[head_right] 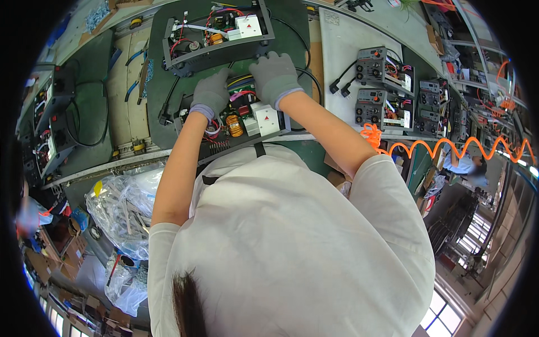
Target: Assembling internal components, wiring, and heat sinks into an electronic power inverter casing.
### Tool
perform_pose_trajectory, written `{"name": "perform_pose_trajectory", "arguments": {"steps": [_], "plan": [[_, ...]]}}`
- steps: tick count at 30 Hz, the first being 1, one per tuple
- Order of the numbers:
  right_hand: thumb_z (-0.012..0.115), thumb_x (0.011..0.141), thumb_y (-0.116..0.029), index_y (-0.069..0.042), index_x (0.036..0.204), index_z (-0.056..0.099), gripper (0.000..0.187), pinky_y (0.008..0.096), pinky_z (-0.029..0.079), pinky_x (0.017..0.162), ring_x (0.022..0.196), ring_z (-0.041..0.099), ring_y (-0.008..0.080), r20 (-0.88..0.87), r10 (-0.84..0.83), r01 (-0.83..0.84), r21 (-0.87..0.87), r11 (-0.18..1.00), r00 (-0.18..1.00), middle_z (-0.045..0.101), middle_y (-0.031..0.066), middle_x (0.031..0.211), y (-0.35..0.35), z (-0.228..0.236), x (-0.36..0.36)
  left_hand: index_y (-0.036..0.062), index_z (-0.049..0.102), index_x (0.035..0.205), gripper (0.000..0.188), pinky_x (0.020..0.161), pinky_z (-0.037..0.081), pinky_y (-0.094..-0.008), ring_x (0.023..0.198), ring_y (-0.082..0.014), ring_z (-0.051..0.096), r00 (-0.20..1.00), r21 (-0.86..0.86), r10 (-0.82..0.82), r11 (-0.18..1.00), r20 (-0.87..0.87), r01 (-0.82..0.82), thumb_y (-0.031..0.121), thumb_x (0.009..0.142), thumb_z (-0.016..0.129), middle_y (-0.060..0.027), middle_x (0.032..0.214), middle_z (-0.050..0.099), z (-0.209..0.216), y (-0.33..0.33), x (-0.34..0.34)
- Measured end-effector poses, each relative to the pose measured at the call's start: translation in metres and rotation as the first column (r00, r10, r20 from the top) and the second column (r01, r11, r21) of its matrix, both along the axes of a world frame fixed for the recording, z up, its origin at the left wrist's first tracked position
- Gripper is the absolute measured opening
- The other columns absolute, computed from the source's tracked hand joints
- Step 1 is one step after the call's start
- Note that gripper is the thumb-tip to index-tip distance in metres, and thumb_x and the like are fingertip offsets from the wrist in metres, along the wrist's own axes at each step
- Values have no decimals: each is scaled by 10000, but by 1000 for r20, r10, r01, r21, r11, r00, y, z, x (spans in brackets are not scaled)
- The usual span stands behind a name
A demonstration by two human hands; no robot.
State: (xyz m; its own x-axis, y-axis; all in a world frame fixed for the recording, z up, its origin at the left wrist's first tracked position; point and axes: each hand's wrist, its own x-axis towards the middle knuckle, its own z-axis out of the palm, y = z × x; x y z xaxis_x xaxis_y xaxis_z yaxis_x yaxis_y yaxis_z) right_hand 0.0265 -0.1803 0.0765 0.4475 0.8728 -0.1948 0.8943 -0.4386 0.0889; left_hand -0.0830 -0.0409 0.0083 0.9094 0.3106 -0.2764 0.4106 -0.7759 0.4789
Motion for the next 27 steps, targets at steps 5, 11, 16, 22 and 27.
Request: {"name": "perform_pose_trajectory", "arguments": {"steps": [5, 11, 16, 22, 27], "plan": [[611, 899, -180, -182, 1096, 690, 212, 399, 461, 860, 1053, 630, 236, 72, -20, 28, -113, 993, 997, 685, 49, 1075, 25, -20, 11, 134, 610, 1243, 432, 930, 495, -432, 1093, -347, 647, 999, -178, -15, 984, -31, 10, 102, 817, 669, -163, 1153, 688, -18, 25, 13], [617, 891, -221, -212, 1124, 656, 236, 389, 481, 841, 974, 663, 235, 35, 98, -92, -140, 986, 995, 678, 56, 953, 36, -44, 32, 114, 699, 1202, 341, 901, 514, -357, 1075, -290, 673, 997, -420, -71, 905, 19, 73, 105, 867, 630, -174, 1177, 696, -60, 69, 26], [656, 869, -369, -246, 1092, 682, 256, 418, 445, 897, 876, 665, 253, -126, -108, 126, 148, 981, 986, 698, 43, 859, 35, -46, 43, 101, 700, 1191, 350, 885, 520, -329, 1033, -260, 682, 964, -759, 223, 599, -147, -255, 229, 954, 477, -151, 1151, 713, -92, 95, 27], [631, 905, -383, -297, 1041, 751, 200, 428, 354, 994, 1030, 621, 201, -193, -55, 59, 18, 998, 980, 731, -7, 965, 39, -49, 40, 90, 676, 1259, 340, 909, 510, -277, 992, -146, 656, 992, -662, 120, 746, 40, -64, 142, 927, 627, -118, 1136, 719, -83, 77, 13], [634, 904, -340, -315, 1050, 763, 197, 423, 323, 1017, 1069, 599, 167, -199, -138, 146, 28, 989, 970, 735, -31, 989, 43, -60, 38, 42, 708, 1185, 348, 761, 518, -273, 822, -100, 638, 904, -717, 377, 686, 200, -127, 137, 855, 763, -98, 972, 743, -64, 51, 17]]}}
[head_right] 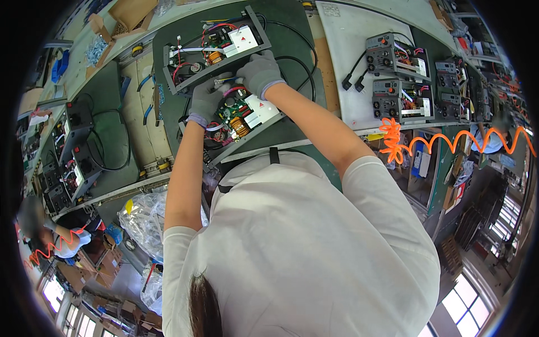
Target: Assembling internal components, wiring, and heat sinks into an electronic power inverter casing.
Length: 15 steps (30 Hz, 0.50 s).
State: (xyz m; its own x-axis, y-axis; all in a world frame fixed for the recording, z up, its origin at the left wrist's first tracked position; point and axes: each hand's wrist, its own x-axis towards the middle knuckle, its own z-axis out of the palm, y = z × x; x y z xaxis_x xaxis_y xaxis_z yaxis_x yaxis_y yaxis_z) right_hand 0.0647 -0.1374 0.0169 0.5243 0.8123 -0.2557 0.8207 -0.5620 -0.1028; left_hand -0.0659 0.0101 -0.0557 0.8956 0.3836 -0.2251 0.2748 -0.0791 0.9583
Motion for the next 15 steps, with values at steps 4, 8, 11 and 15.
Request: {"name": "perform_pose_trajectory", "arguments": {"steps": [4, 8, 11, 15], "plan": [[620, 909, -320, -299, 1064, 756, 207, 423, 342, 1001, 1067, 601, 175, 23, -39, 36, 133, 990, 999, 730, -23, 1007, -5, -9, 1, 13, 726, 1107, 277, 759, 512, -294, 804, -128, 650, 980, 140, 192, 970, 59, -199, 146, 865, 752, -107, 935, 744, 6, -12, 14], [634, 907, -318, -218, 1058, 735, 207, 414, 397, 978, 1079, 588, 218, 17, -104, 93, 320, 943, 994, 711, -1, 1031, -10, -13, -3, -22, 716, 1065, 250, 780, 512, -308, 823, -162, 673, 962, 84, 274, 958, 8, -273, 148, 883, 724, -117, 944, 746, 5, -17, 11], [636, 902, -275, -186, 1013, 722, 167, 414, 433, 945, 1091, 587, 252, -2, -197, 166, 552, 817, 980, 697, 41, 1050, -16, -13, -9, -14, 700, 1155, 281, 764, 514, -277, 813, -117, 654, 961, 153, 275, 950, 10, -273, 145, 924, 709, -75, 950, 750, 2, -18, 8], [620, 901, -240, -155, 990, 704, 149, 457, 454, 899, 1045, 603, 308, -5, -306, 220, 706, 673, 952, 681, 90, 1039, -30, -15, -20, 11, 683, 1146, 228, 752, 535, -288, 825, -127, 670, 954, -261, 299, 923, 21, -284, 95, 944, 619, -71, 971, 741, 5, -21, 12]]}}
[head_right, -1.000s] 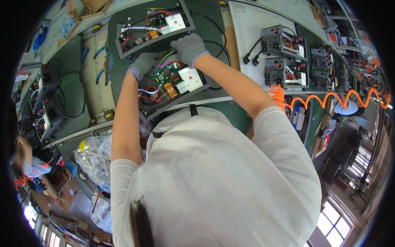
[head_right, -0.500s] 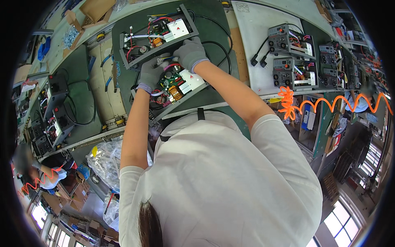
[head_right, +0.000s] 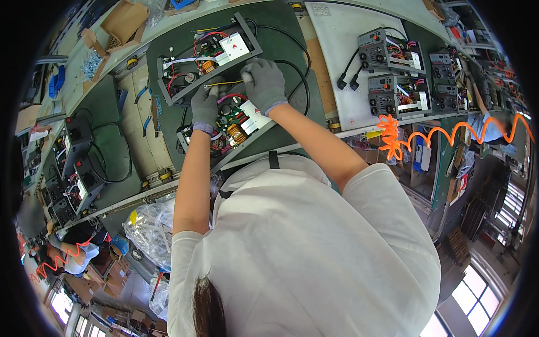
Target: Assembling internal components, wiring, and heat sinks into an electronic power inverter casing.
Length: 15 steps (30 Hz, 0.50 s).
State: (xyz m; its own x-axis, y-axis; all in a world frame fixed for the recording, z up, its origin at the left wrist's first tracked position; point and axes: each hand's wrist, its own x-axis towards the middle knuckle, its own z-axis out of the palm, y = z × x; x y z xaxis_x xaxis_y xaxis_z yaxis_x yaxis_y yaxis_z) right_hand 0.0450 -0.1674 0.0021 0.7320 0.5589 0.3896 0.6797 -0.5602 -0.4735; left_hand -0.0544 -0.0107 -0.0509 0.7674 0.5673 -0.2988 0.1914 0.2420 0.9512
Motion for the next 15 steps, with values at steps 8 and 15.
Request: {"name": "perform_pose_trajectory", "arguments": {"steps": [8, 15], "plan": [[630, 895, -240, -110, 992, 686, 172, 463, 490, 881, 1075, 597, 350, -478, -147, 202, 65, 977, 866, 639, 124, 1148, -16, 9, -10, 41, 657, 1210, 252, 653, 496, -236, 730, -85, 596, 839, -85, -541, 835, 51, 544, 112, 999, 538, -56, 982, 728, 22, 17, 30], [655, 864, -249, -115, 999, 691, 194, 452, 487, 947, 1193, 538, 399, -48, 181, -187, -236, 953, 982, 531, 146, 1383, -27, 19, -28, 90, 689, 1189, 262, 717, 535, -295, 817, -127, 676, 899, 383, -419, 816, -123, 433, 204, 962, 626, -88, 912, 722, 28, 11, 24]]}}
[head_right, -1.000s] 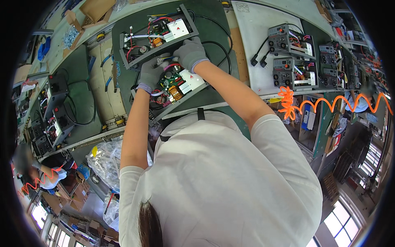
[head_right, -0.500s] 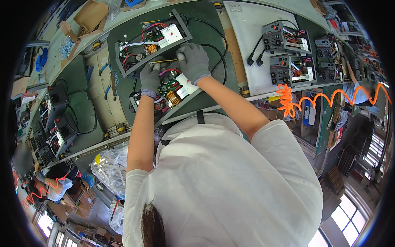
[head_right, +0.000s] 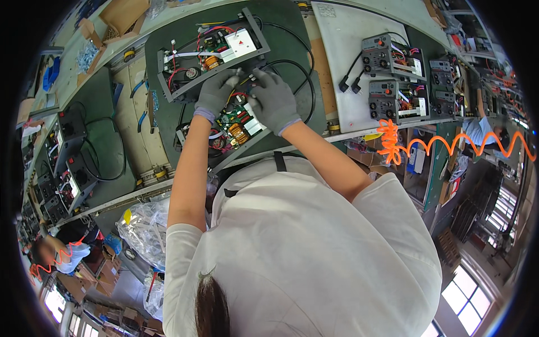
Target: Assembling internal components, wiring, and heat sinks into an electronic power inverter casing.
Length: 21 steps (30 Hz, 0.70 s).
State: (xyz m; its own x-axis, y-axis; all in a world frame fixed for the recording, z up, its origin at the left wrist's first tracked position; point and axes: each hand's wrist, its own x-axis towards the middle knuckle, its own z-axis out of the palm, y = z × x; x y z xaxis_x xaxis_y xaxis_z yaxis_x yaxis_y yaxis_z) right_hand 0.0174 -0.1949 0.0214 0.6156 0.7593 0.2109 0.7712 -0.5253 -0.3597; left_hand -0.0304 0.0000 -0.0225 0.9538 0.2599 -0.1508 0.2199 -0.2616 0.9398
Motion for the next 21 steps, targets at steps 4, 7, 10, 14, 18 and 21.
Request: {"name": "perform_pose_trajectory", "arguments": {"steps": [4, 7, 10, 14, 18, 21], "plan": [[658, 859, -209, -99, 1014, 683, 192, 479, 487, 951, 1158, 568, 397, -185, -173, 190, 79, 979, 967, 552, 205, 1336, -4, -5, -2, 175, 721, 1167, 284, 814, 536, -357, 933, -234, 694, 971, 184, -45, 979, -234, 89, 301, 923, 649, -94, 1025, 711, 2, -4, 0], [651, 867, -197, -92, 1021, 679, 189, 472, 508, 919, 1121, 597, 401, -183, -135, 155, 98, 983, 974, 572, 216, 1310, -2, -8, -1, 229, 747, 1133, 306, 896, 510, -421, 1071, -292, 640, 969, 322, -57, 937, -240, 135, 376, 889, 633, -73, 1127, 685, -6, -5, 3], [642, 875, -189, -87, 1021, 678, 181, 464, 520, 895, 1094, 618, 412, -163, -121, 134, 72, 988, 979, 583, 226, 1295, -1, -9, 0, 219, 750, 1121, 303, 889, 516, -417, 1023, -301, 650, 984, 260, -20, 963, -177, 66, 369, 884, 637, -89, 1069, 684, -18, -6, 0], [635, 881, -190, -85, 1011, 674, 172, 455, 522, 890, 1100, 619, 417, -148, -106, 118, 73, 990, 983, 587, 234, 1286, -1, -13, 2, 224, 757, 1090, 270, 850, 525, -418, 975, -296, 660, 997, 266, 2, 964, -83, 20, 348, 876, 647, -80, 1033, 685, -28, -10, -1], [631, 894, -198, -90, 1011, 664, 163, 461, 521, 882, 1104, 616, 415, -123, -106, 116, 83, 990, 987, 601, 223, 1265, 0, -16, 1, 223, 765, 1055, 247, 823, 534, -413, 936, -290, 666, 998, 295, 12, 956, -69, 9, 335, 864, 656, -68, 1000, 686, -30, -13, -1], [627, 902, -205, -90, 1013, 660, 163, 466, 515, 889, 1127, 604, 411, -107, -113, 121, 73, 990, 988, 605, 217, 1259, 0, -15, 0, 221, 770, 1033, 236, 810, 539, -412, 910, -285, 669, 999, 296, 24, 955, -26, -16, 322, 849, 662, -62, 977, 687, -32, -14, -1]]}}
